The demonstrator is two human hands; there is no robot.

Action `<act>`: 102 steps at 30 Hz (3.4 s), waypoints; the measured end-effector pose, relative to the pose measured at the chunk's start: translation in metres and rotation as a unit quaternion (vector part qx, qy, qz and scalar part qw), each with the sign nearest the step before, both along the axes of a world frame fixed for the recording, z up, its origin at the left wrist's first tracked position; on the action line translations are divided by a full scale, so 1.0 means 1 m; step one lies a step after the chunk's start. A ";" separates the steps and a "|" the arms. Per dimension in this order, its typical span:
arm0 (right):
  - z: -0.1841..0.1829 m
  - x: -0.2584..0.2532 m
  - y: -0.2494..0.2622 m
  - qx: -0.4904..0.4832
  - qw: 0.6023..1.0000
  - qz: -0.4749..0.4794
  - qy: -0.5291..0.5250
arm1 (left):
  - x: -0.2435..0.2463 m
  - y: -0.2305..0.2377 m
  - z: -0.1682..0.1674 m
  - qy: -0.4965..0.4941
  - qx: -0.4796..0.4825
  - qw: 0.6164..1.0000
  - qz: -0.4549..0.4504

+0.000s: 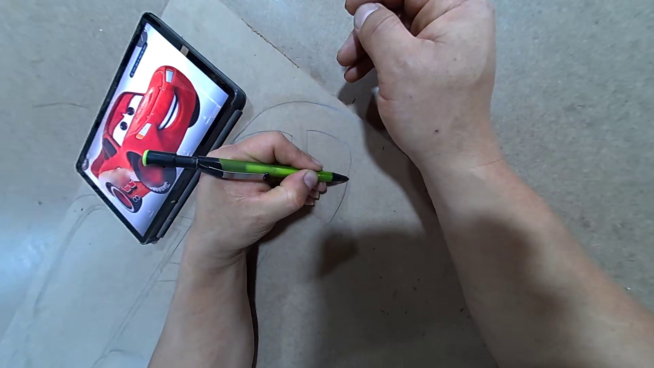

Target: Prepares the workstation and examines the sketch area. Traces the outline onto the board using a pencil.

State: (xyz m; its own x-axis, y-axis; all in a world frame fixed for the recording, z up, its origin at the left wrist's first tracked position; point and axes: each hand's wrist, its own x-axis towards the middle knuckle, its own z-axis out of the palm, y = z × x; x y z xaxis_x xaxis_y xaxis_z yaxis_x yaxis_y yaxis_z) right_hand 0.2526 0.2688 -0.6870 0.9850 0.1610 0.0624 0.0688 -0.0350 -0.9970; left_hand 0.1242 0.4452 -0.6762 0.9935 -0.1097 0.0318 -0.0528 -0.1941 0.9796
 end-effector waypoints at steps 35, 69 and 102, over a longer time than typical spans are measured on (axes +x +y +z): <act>-0.006 0.002 0.000 0.018 0.999 0.021 -0.044 | -0.106 -0.067 -0.006 -0.050 0.031 0.918 0.392; -0.007 -0.001 -0.002 0.023 0.998 0.017 -0.050 | -0.109 -0.062 -0.007 -0.044 0.103 0.950 0.293; 0.003 -0.007 -0.006 0.008 0.999 0.032 0.010 | -0.062 -0.076 -0.008 -0.069 0.001 0.941 0.332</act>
State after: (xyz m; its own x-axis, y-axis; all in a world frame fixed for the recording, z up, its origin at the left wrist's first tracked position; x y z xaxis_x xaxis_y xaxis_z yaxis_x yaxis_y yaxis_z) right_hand 0.2457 0.2631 -0.6845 0.9740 0.2219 0.0454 0.0498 -0.0145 -0.9987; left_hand 0.0627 0.3697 -0.6846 0.8293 0.5336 0.1662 -0.0459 -0.2314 0.9718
